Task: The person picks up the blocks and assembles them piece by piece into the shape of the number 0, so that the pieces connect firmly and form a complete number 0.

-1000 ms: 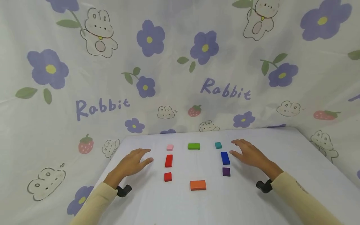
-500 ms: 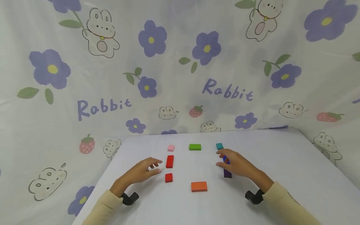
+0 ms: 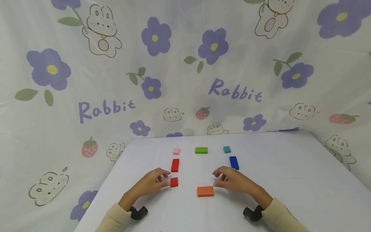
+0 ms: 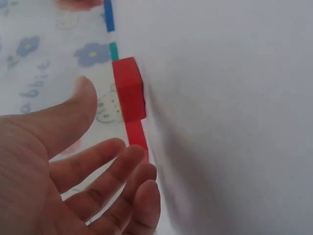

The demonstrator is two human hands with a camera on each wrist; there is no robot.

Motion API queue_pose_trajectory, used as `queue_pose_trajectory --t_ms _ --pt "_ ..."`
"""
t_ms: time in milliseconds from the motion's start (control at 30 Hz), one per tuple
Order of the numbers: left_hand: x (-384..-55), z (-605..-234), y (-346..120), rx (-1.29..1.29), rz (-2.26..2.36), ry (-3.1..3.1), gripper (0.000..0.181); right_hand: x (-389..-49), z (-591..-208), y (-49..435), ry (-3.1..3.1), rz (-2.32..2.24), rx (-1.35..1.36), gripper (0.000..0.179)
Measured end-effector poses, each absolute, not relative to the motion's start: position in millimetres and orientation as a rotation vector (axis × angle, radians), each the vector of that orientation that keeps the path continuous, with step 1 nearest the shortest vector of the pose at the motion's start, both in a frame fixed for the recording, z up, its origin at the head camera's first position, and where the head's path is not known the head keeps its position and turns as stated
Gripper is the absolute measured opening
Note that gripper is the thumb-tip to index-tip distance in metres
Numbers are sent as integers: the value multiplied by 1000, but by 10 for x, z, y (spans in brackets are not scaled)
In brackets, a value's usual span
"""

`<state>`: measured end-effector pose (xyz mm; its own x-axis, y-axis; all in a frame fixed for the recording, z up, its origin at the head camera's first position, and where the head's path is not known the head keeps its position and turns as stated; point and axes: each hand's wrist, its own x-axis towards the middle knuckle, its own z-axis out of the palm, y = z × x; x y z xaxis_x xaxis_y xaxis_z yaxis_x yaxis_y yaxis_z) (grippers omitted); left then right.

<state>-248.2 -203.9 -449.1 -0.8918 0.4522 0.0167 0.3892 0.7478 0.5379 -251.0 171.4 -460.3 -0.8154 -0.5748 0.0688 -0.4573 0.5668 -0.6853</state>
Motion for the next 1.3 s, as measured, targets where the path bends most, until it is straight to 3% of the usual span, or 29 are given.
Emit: queue_pose_trajectory --t_ms 433,933,1300 --pt "-2556 -4779 -2033 772 1033 2748 49 -2402 -4730 1597 2597 -1011 -931 48" --pt "-2464 -4886 -1999 697 1126 2811 34 -2375 -4916 1583 2637 -1075 -1167 28" --pt "-2477 -4842 -1784 710 1182 2802 29 -2375 -4842 1557 2685 -1077 -1123 23"
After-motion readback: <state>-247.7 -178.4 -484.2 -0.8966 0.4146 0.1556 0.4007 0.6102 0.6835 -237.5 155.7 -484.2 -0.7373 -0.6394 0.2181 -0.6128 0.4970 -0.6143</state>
